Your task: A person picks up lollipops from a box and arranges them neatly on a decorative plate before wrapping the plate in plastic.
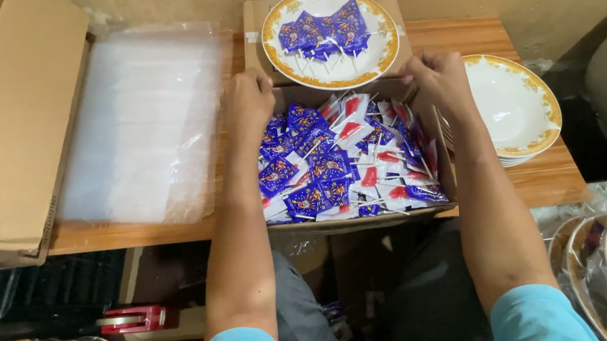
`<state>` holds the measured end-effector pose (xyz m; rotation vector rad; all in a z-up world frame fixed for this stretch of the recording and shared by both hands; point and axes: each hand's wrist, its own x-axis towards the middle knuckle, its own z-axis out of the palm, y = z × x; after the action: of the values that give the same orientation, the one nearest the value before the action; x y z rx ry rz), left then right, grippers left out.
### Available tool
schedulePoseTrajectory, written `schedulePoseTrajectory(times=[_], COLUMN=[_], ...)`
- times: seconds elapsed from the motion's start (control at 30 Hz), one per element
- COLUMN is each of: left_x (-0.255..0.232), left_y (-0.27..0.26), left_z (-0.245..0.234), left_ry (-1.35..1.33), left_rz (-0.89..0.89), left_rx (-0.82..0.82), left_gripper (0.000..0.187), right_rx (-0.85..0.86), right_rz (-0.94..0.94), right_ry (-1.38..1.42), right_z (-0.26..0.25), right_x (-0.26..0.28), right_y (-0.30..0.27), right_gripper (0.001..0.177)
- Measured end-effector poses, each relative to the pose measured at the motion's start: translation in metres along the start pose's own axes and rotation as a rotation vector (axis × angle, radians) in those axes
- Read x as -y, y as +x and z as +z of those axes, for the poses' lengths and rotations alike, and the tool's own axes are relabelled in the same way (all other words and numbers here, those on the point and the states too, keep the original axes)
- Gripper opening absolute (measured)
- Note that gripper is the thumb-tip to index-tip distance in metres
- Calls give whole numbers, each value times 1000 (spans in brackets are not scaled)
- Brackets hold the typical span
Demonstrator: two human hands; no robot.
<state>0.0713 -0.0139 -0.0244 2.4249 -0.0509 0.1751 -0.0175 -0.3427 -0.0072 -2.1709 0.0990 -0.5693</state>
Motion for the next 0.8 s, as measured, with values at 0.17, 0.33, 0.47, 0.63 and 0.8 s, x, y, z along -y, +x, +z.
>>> schedulePoseTrajectory(times=[0.17,0.33,0.47,0.63,0.8], left_x=[25,37,27,17,22], left_y=[0,-8,-30,-39,-22], left_z=[2,1,-7,4,39], left_ry=[174,215,280,447,591], left_rz=[88,123,188,259,169], left_rx=[165,190,177,123,84], left_gripper=[20,23,27,24,22], right_rx=[319,407,304,106,205], right_rz=[-95,-159,-281,-180,-90], right_ry=[-417,-645,-629,-294,-81], right_z=[14,44,43,10,-10], right_x=[13,-14,-31,0,23], right_y=[-23,-22,-15,-21,-34], right_gripper=[23,28,18,18,23])
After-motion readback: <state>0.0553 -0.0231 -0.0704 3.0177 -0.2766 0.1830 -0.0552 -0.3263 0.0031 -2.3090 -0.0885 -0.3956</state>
